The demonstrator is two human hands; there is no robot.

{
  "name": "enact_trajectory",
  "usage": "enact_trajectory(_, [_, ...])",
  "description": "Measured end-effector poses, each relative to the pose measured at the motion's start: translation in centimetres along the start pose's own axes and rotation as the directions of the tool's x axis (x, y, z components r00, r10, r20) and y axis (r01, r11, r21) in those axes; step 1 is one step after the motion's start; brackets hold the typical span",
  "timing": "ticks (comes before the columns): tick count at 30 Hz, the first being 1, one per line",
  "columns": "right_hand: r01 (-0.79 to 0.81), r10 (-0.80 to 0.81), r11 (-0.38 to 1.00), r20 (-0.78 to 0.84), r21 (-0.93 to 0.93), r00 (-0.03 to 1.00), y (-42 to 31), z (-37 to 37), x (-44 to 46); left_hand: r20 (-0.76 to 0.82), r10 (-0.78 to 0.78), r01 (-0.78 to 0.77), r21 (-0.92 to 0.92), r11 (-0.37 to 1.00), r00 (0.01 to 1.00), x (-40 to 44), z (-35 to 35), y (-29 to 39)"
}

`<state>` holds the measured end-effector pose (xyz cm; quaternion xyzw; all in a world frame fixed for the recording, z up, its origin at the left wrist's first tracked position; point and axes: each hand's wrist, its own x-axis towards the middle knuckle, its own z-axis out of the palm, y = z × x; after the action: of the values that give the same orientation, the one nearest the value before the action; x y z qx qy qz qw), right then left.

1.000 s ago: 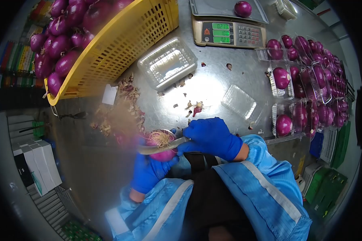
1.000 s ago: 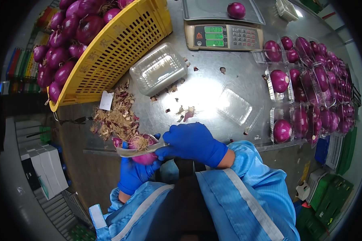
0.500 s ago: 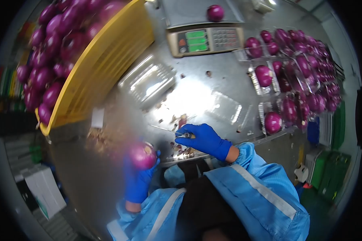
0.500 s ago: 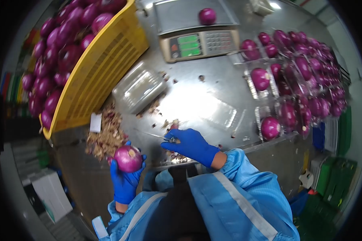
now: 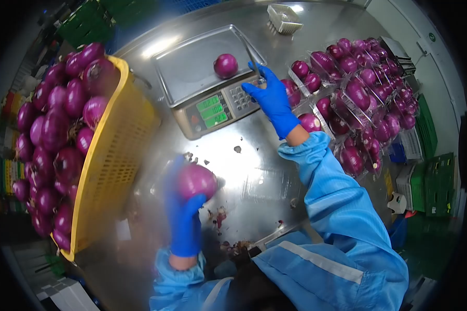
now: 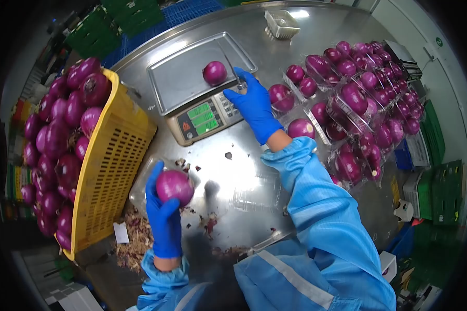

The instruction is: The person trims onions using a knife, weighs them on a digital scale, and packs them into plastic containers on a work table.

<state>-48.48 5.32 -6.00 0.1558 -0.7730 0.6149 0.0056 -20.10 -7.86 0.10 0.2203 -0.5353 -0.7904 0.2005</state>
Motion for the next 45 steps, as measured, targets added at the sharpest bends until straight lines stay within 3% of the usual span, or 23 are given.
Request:
enact_trajectory(3, [0.156,-0.163,0.972,-0.026,-0.176,0.986,0.2,2.1,3.1,0.016,0.144,-0.143,0.267,0.953,0.989,7.7,2.2,0.7])
enact_trajectory(4, [0.21,-0.215,0.967,-0.019,-0.144,0.977,1.6,3.1,4.5,0.014,0.167,-0.164,0.284,0.945,0.986,9.9,2.5,0.3])
enact_trajectory(7, [0.157,-0.206,0.877,-0.062,-0.454,0.976,2.1,6.1,7.0,0.005,0.138,-0.134,0.28,0.951,0.99,13.1,3.9,-1.2])
enact_trajectory(8, [0.075,-0.098,0.854,-0.019,-0.515,0.995,1.8,6.4,7.6,0.03,0.129,-0.132,0.287,0.949,0.991,13.6,3.7,-2.3])
enact_trajectory(11, [0.112,-0.004,0.857,0.211,-0.504,0.977,1.5,5.2,9.1,0.104,0.061,-0.09,0.299,0.95,0.993,12.3,4.3,-4.2])
enact_trajectory(12, [0.153,-0.075,0.867,0.181,-0.474,0.981,1.2,4.7,8.3,0.13,0.041,-0.08,0.311,0.947,0.991,11.3,4.4,-4.9])
enact_trajectory(15, [0.115,-0.066,0.937,0.155,-0.329,0.986,-0.4,0.8,1.5,0.24,-0.053,-0.043,0.379,0.924,0.969,7.4,4.1,-6.5])
enact_trajectory(18, [-0.005,0.075,0.947,0.206,-0.322,0.976,-1.2,-4.9,-9.4,0.418,-0.056,-0.196,0.534,0.823,0.907,3.8,3.7,-8.8])
enact_trajectory(22, [-0.252,0.311,0.924,0.183,-0.287,0.933,-0.6,-9.9,-21.6,0.546,-0.098,-0.224,0.493,0.841,0.832,0.2,4.7,-12.2])
enact_trajectory(25, [-0.281,0.315,0.93,0.121,-0.238,0.941,1.3,-11.0,-26.0,0.642,0.031,-0.562,0.646,0.518,0.766,-1.4,5.1,-14.6])
enact_trajectory(28, [-0.204,0.214,0.964,0.044,-0.17,0.976,2.0,-11.6,-27.7,0.657,0.031,-0.631,0.709,0.314,0.754,-2.8,5.7,-13.6])
enact_trajectory(31, [-0.196,0.165,0.943,-0.136,-0.269,0.977,3.9,-12.8,-30.5,0.408,0.104,-0.358,0.617,0.701,0.907,-3.9,2.3,-16.2])
enact_trajectory(32, [-0.32,0.313,0.892,-0.075,-0.321,0.947,4.7,-13.3,-31.7,0.335,0.072,-0.275,0.609,0.744,0.939,-3.8,1.5,-16.8])
enact_trajectory(33, [-0.39,0.388,0.894,-0.055,-0.22,0.92,6.8,-13.0,-33.0,0.264,0.033,-0.19,0.596,0.78,0.964,-3.4,0.6,-17.2])
enact_trajectory(34, [-0.358,0.371,0.866,-0.032,-0.348,0.928,6.7,-12.5,-33.1,0.23,-0.161,-0.049,0.701,0.711,0.96,-2.5,0.1,-17.0])
enact_trajectory(35, [-0.306,0.325,0.88,-0.007,-0.364,0.946,7.8,-11.8,-33.3,0.16,-0.344,0.084,0.799,0.595,0.925,-2.1,-0.2,-16.8])
enact_trajectory(36, [-0.421,0.442,0.843,-0.015,-0.333,0.897,5.5,-11.6,-32.0,0.175,-0.308,0.071,0.76,0.646,0.935,-2.1,-0.2,-17.2])
enact_trajectory(38, [-0.454,0.459,0.841,-0.057,-0.293,0.887,6.6,-10.6,-31.8,0.186,-0.236,0.049,0.678,0.734,0.954,-2.0,-0.4,-18.1])
enact_trajectory(41, [-0.373,0.364,0.92,-0.09,-0.122,0.927,6.7,-10.3,-31.6,0.095,-0.302,0.227,0.46,0.858,0.949,-2.0,-0.8,-18.3])
enact_trajectory(42, [-0.447,0.448,0.882,-0.024,-0.149,0.894,4.6,-11.0,-30.8,0.104,-0.262,0.206,0.376,0.903,0.959,-2.5,0.3,-16.9])
enact_trajectory(43, [-0.534,0.534,0.845,0.008,-0.024,0.845,2.0,-11.9,-29.8,0.124,-0.222,0.177,0.295,0.939,0.967,-2.7,1.6,-14.9])
enact_trajectory(45, [-0.481,0.514,0.839,-0.083,0.254,0.853,1.8,-11.9,-30.0,0.139,-0.216,0.164,0.315,0.935,0.966,-2.8,2.6,-12.7])
